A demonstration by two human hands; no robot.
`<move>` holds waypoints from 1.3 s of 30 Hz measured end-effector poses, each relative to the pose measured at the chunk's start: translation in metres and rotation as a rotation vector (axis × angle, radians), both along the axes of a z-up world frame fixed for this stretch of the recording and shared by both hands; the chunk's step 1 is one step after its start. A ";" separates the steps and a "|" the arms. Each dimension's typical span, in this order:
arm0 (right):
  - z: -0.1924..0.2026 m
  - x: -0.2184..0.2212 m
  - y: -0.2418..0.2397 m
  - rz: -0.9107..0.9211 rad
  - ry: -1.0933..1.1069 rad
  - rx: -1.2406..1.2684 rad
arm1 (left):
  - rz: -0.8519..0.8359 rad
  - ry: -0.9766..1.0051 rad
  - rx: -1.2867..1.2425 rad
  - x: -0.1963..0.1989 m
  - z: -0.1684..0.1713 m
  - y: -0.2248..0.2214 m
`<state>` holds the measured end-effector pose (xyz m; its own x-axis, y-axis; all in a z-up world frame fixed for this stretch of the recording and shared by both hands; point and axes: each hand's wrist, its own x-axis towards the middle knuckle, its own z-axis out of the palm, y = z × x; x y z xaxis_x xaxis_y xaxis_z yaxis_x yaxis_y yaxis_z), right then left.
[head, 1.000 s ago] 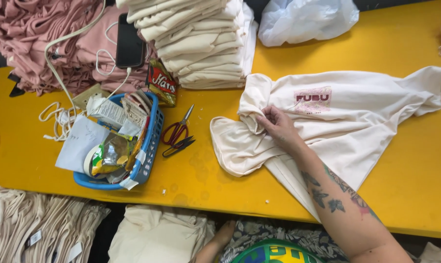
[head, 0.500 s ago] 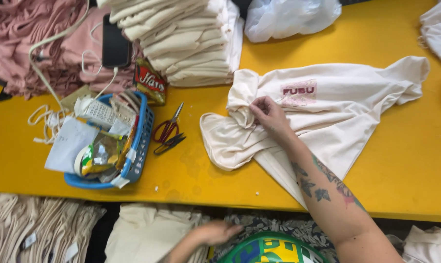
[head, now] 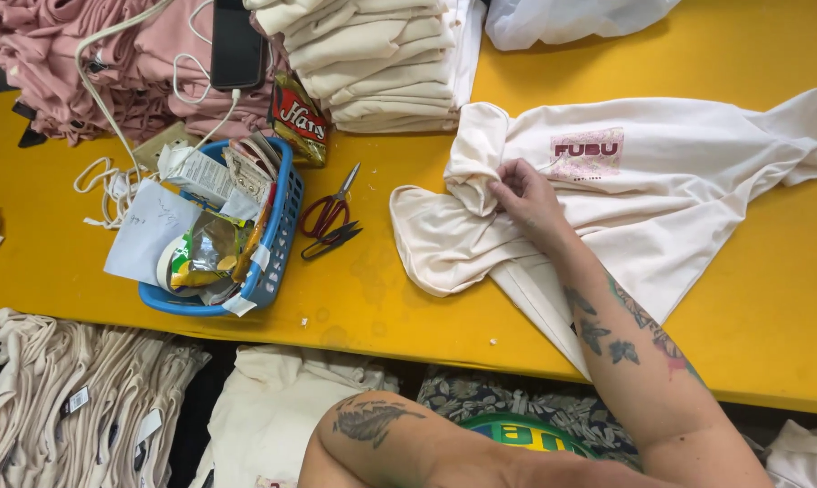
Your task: Trimming loose threads from t-shirts using scissors and folding them on a work table in a garment factory.
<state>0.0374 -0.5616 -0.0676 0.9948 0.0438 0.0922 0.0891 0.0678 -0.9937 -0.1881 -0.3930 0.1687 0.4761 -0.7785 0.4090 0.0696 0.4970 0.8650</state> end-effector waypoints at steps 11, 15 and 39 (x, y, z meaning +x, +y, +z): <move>0.020 0.004 -0.018 -0.059 0.165 0.683 | 1.225 -0.673 0.866 0.233 -0.177 -0.008; 0.028 -0.003 -0.020 -0.008 0.144 0.464 | 1.309 -0.384 0.818 0.277 -0.216 -0.003; 0.026 -0.013 0.003 0.036 0.115 0.016 | 1.242 -0.183 0.575 0.221 -0.177 0.023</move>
<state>0.0240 -0.5589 -0.0414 0.9967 0.0790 -0.0211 -0.0278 0.0853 -0.9960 0.0327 -0.3703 -0.0085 0.9504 0.0343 0.3093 -0.2882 -0.2779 0.9164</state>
